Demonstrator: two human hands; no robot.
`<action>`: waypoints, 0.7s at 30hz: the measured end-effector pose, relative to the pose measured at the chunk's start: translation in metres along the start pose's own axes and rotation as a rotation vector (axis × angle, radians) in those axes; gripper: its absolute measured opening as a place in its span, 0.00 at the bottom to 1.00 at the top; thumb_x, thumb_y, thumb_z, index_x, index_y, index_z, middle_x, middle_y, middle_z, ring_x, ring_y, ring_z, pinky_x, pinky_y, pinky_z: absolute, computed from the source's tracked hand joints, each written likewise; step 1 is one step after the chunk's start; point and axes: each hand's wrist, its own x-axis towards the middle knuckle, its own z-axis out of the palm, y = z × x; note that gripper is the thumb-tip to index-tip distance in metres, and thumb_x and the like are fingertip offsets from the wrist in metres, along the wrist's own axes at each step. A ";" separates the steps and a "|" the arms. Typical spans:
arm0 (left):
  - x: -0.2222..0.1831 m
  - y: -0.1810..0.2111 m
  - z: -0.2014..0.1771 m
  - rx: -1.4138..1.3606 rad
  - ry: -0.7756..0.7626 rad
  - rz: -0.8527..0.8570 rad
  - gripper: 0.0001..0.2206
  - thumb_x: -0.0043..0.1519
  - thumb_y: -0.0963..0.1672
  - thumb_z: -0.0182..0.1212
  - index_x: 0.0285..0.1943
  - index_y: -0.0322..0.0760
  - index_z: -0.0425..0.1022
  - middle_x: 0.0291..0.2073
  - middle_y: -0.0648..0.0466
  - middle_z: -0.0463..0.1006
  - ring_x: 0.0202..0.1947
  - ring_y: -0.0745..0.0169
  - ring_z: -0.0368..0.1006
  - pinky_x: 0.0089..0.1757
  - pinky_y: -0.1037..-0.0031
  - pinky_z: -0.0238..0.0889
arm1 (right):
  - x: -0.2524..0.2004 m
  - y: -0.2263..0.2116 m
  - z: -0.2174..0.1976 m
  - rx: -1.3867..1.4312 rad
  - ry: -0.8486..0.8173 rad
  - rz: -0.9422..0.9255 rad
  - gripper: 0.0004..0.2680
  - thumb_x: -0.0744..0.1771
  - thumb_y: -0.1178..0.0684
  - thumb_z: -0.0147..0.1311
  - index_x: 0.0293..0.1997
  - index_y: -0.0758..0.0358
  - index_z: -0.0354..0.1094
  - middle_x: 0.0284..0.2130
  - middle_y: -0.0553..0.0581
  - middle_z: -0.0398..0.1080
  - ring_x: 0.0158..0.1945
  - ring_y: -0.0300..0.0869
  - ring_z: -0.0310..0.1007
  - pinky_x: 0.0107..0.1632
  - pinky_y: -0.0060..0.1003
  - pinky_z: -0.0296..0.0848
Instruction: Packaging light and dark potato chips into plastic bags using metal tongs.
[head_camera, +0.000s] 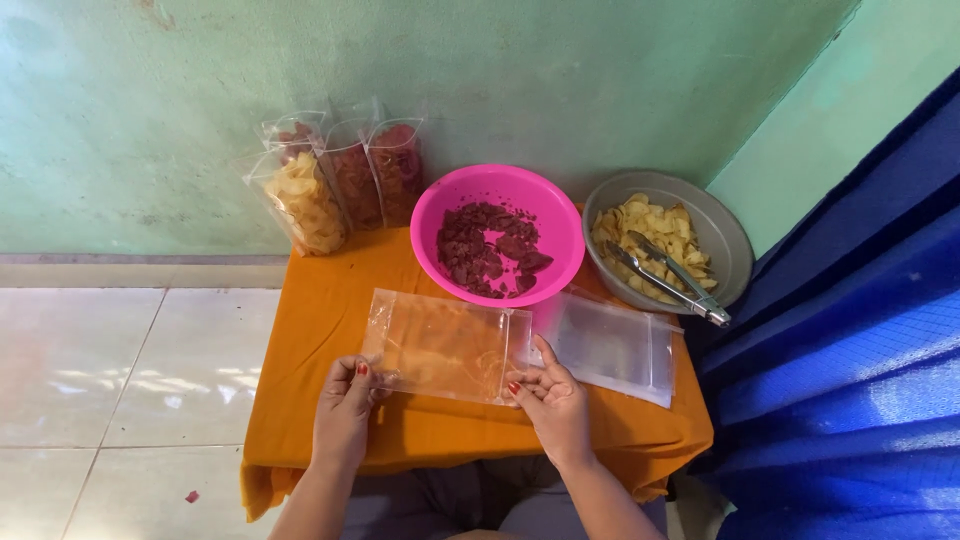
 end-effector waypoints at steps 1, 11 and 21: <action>-0.001 0.000 0.000 -0.001 -0.002 0.000 0.04 0.70 0.42 0.56 0.41 0.43 0.68 0.31 0.57 0.73 0.38 0.60 0.81 0.41 0.75 0.70 | 0.002 0.003 -0.003 0.000 0.001 -0.002 0.29 0.62 0.70 0.59 0.74 0.62 0.56 0.35 0.67 0.80 0.34 0.41 0.79 0.41 0.37 0.85; 0.012 0.051 0.011 0.828 -0.090 0.061 0.08 0.61 0.47 0.63 0.45 0.44 0.83 0.32 0.58 0.79 0.31 0.69 0.72 0.37 0.77 0.64 | 0.007 0.009 -0.024 -0.162 -0.067 0.157 0.25 0.65 0.71 0.54 0.72 0.59 0.62 0.38 0.60 0.80 0.37 0.44 0.83 0.41 0.31 0.79; 0.008 0.064 0.028 0.833 -0.029 -0.087 0.10 0.65 0.47 0.61 0.32 0.42 0.76 0.22 0.61 0.76 0.25 0.71 0.65 0.33 0.78 0.57 | 0.007 0.000 -0.023 -0.208 -0.052 0.057 0.19 0.67 0.56 0.55 0.67 0.62 0.66 0.63 0.51 0.71 0.36 0.34 0.77 0.40 0.31 0.82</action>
